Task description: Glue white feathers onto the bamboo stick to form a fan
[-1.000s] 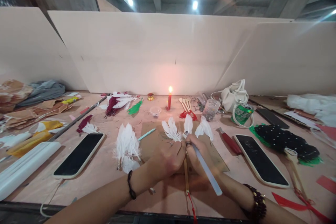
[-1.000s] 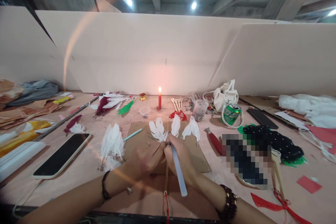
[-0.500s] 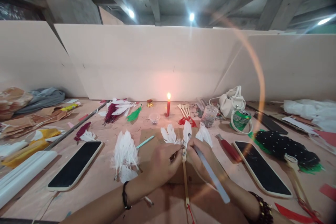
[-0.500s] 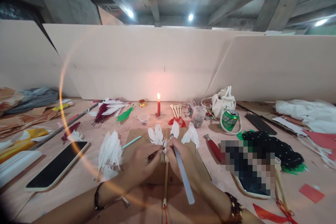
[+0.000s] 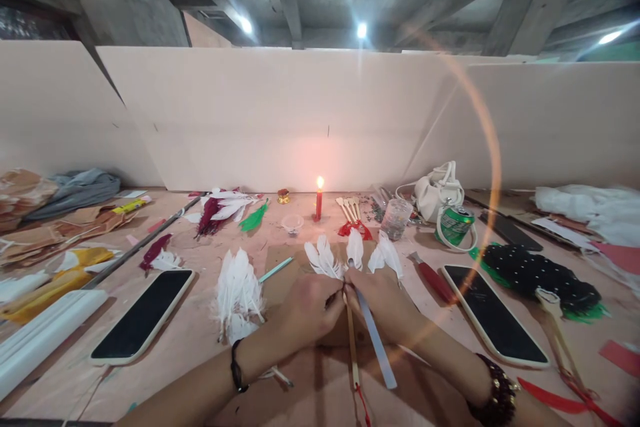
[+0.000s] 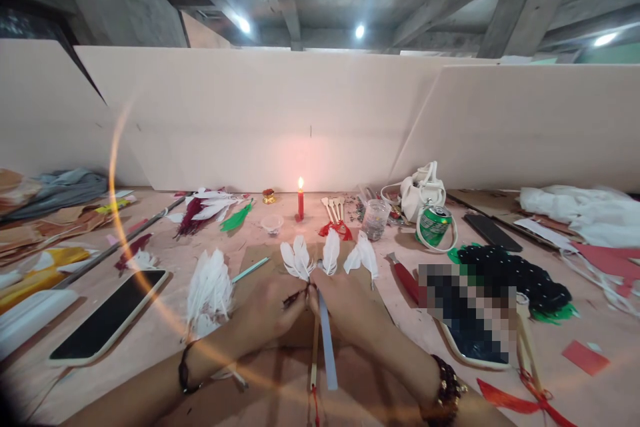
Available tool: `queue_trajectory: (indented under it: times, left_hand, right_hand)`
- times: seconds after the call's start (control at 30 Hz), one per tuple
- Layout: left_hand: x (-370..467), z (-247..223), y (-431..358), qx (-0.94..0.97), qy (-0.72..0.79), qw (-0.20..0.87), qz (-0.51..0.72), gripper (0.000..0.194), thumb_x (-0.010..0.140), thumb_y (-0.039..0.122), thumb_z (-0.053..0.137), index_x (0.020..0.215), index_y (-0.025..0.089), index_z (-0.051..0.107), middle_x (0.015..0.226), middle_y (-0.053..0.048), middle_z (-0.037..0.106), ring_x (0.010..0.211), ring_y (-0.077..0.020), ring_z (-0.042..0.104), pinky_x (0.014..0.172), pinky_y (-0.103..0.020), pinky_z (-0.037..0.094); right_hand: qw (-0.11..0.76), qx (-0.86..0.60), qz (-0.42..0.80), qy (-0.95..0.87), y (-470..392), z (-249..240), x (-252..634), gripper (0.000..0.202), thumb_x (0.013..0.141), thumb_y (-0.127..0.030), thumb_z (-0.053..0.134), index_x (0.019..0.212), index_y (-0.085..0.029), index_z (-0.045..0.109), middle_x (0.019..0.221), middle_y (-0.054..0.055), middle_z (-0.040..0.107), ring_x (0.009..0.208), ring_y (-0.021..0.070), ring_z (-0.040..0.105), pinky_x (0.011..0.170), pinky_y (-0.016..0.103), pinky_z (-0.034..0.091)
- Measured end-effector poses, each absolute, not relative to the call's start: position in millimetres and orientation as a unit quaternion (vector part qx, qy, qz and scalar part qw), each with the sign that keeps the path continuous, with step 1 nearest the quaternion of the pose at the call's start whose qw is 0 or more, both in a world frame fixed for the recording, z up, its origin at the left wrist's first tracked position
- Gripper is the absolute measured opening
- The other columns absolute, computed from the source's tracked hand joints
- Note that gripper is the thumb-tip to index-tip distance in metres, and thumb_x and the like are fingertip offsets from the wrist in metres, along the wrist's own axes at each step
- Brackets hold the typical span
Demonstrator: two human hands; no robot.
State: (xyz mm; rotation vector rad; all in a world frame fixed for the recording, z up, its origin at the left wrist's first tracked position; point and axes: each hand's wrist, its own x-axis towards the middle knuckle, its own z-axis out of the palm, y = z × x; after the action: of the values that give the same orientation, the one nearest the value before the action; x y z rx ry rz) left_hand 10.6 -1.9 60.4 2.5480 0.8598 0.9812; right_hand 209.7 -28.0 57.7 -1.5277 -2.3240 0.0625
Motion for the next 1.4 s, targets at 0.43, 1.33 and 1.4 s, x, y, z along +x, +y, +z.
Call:
queue_trajectory:
  times: [0.43,1.33,1.4]
  left_hand:
    - [8.9,58.6,-1.7,0.902,0.266,0.104,0.324,0.029,0.091,0.009,0.059,0.064,0.018,0.052,0.06,0.002,0.057,0.056,-0.0121,0.045,0.059,-0.027,0.025]
    - [8.1,69.4,-0.9,0.89,0.24,0.251,0.294,0.027,0.091,0.016,0.051,0.067,0.02,0.039,0.062,0.006,0.04,0.06,-0.0096,0.039,0.062,-0.026,0.024]
    - [8.4,71.4,0.0,0.883,0.239,0.264,0.305,0.03,0.094,0.018,0.05,0.066,0.02,0.038,0.061,0.006,0.037,0.059,-0.0093,0.038,0.061,-0.026,0.024]
  right_hand:
    - [0.271,-0.505,0.18,-0.799,-23.3,46.4,205.8,0.018,0.096,-0.012,0.047,0.081,-0.023,0.049,0.069,-0.003,0.056,0.064,0.0148,0.05,0.064,0.026,0.029]
    - [0.322,-0.501,0.242,-0.766,-39.5,70.0,206.2,0.018,0.09,-0.026,0.048,0.073,-0.023,0.046,0.068,-0.003,0.051,0.067,0.0148,0.048,0.062,0.024,0.034]
    - [0.338,-0.481,0.258,-0.767,-35.5,63.3,209.0,0.018,0.095,-0.029,0.046,0.078,-0.024,0.048,0.072,-0.003,0.053,0.069,0.0155,0.051,0.063,0.024,0.037]
